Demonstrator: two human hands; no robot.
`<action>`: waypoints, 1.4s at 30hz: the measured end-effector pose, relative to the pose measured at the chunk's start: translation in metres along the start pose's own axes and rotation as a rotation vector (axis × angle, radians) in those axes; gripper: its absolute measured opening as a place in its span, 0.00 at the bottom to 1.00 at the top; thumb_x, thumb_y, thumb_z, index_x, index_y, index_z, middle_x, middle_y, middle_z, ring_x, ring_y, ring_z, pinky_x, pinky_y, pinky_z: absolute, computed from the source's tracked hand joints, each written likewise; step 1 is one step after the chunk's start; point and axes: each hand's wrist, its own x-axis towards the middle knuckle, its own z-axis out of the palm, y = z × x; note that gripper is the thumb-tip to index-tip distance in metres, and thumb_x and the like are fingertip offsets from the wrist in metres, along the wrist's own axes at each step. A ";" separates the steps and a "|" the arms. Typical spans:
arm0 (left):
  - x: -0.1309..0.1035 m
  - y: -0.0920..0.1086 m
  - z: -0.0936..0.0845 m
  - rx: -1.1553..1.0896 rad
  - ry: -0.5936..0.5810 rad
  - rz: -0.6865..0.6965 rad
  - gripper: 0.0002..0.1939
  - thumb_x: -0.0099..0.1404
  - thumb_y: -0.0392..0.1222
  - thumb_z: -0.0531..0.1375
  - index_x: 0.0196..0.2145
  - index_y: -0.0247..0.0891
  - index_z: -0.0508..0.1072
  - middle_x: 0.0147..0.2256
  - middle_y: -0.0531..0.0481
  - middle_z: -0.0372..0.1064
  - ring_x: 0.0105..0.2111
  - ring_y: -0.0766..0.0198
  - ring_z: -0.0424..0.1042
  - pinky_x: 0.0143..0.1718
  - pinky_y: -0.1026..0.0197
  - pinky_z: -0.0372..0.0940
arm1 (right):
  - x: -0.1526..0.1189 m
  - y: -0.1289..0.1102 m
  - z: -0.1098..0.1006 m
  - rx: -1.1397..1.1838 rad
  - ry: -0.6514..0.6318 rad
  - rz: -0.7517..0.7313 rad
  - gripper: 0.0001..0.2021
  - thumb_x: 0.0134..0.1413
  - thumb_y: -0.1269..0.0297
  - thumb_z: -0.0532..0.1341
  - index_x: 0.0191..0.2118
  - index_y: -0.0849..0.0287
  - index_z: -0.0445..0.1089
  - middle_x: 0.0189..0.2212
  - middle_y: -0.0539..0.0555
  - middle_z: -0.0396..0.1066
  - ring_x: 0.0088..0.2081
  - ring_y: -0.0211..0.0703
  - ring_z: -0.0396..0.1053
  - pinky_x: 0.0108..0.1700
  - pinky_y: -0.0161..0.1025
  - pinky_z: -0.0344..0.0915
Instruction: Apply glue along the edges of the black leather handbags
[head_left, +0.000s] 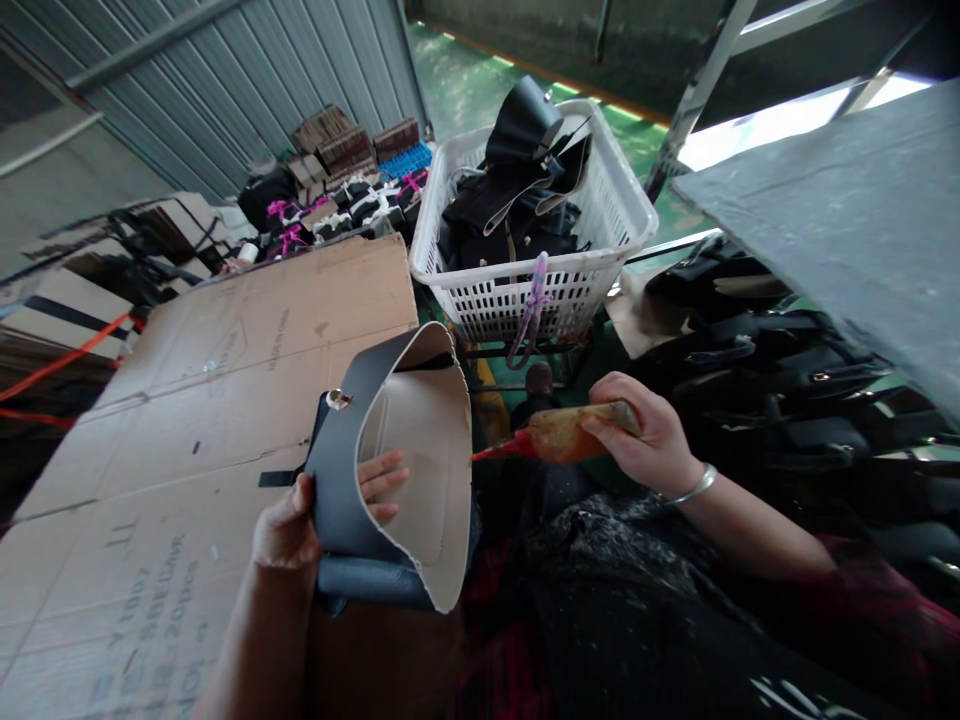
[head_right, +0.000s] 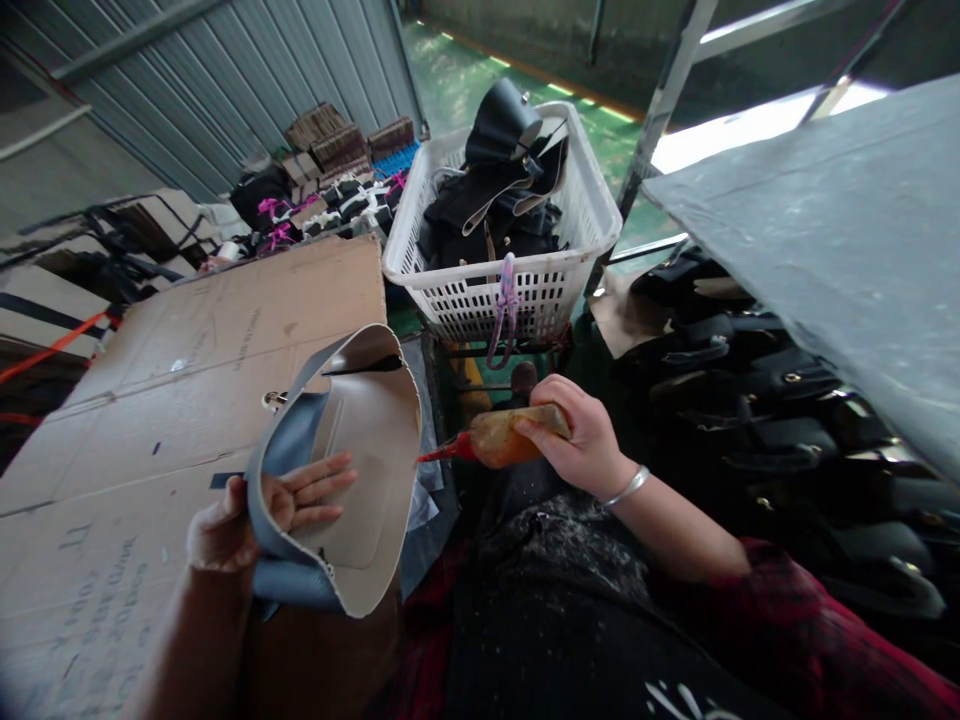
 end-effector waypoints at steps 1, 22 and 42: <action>0.000 0.000 0.000 0.002 -0.003 -0.002 0.26 0.57 0.54 0.63 0.49 0.33 0.75 0.60 0.34 0.58 0.60 0.37 0.53 0.51 0.45 0.64 | 0.000 0.000 0.001 0.003 0.016 0.020 0.06 0.49 0.65 0.61 0.27 0.55 0.62 0.24 0.49 0.62 0.25 0.39 0.61 0.27 0.38 0.59; 0.002 -0.001 -0.007 0.032 0.045 -0.049 0.33 0.55 0.56 0.64 0.54 0.35 0.70 0.62 0.35 0.55 0.63 0.36 0.47 0.52 0.44 0.62 | -0.031 0.018 0.019 0.158 -0.021 0.373 0.09 0.49 0.58 0.62 0.27 0.56 0.63 0.23 0.48 0.60 0.25 0.38 0.60 0.28 0.36 0.59; -0.003 -0.002 -0.009 -0.016 0.069 -0.064 0.37 0.57 0.54 0.63 0.60 0.35 0.62 0.63 0.33 0.52 0.63 0.37 0.45 0.54 0.43 0.61 | -0.019 0.011 0.008 0.048 0.168 0.142 0.04 0.51 0.66 0.61 0.29 0.56 0.63 0.25 0.49 0.61 0.26 0.38 0.60 0.28 0.37 0.58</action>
